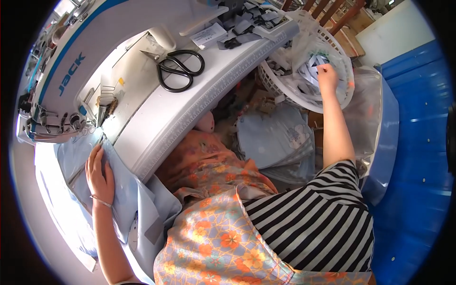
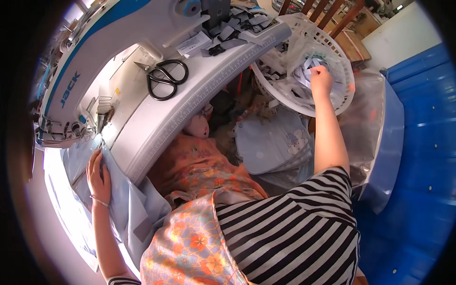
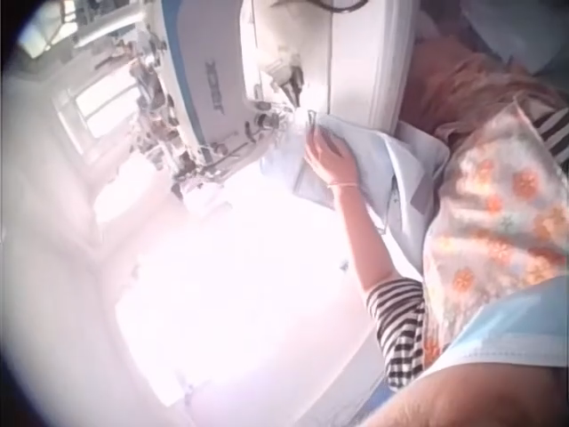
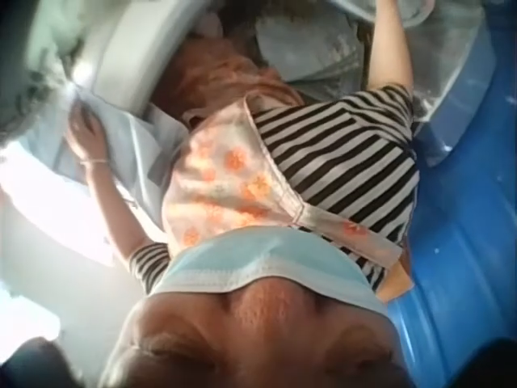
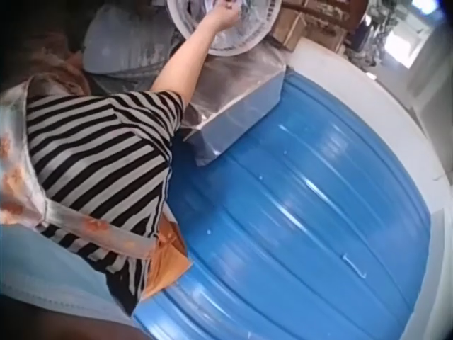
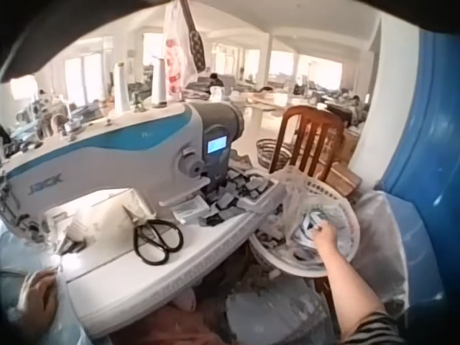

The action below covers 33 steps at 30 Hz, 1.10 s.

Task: Sewing and trimming soft goods using an industrial sewing machine.

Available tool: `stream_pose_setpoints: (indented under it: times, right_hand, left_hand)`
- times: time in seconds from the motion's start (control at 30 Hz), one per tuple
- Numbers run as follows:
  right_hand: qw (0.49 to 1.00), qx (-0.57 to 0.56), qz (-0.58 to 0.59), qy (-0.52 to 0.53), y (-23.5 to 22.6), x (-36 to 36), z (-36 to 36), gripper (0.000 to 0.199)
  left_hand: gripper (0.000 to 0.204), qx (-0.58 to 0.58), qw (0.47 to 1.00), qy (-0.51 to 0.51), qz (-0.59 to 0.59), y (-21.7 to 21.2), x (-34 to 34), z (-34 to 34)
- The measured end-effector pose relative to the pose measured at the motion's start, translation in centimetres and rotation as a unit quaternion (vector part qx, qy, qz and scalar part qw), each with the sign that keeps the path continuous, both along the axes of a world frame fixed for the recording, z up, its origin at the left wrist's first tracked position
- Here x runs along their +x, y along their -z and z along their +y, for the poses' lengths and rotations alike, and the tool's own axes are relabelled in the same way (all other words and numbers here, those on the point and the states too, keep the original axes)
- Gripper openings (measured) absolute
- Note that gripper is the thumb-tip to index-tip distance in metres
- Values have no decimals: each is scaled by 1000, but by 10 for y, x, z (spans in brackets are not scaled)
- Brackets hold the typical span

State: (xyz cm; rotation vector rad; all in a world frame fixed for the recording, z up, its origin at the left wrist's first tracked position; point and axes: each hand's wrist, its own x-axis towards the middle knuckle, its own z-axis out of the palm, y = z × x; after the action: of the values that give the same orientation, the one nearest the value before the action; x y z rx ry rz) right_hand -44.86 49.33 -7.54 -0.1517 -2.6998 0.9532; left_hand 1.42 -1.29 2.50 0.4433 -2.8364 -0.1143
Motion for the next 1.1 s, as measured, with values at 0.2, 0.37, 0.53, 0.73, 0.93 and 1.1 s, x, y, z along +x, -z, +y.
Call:
stream_pose_setpoints:
  times: [0.2,0.37,0.53,0.73,0.93,1.1]
  right_hand:
    - [898,-54,71,-431,-133,102,-81,7]
    - [617,-8,252,-746,-198,205,-164,8]
    - [815,-200,304,-451,-224,186,-136,9]
    - [863,119,196,-450,-214,167,-168,18]
    - [608,-168,-144,-763,-213,233,-270,22]
    - [556,-151,-243,-780,-224,255,-300,20]
  left_hand:
    - [34,94,987,111,75,-65,-45,68]
    - [63,459,833,306,23,-85,-115,165]
    - [15,705,697,133,5,-91,-106,143]
    - [15,542,840,34,-8,-105,-78,105]
    - [19,551,828,91,50,-120,-66,104]
    - [19,585,792,103,145,-119,-25,67]
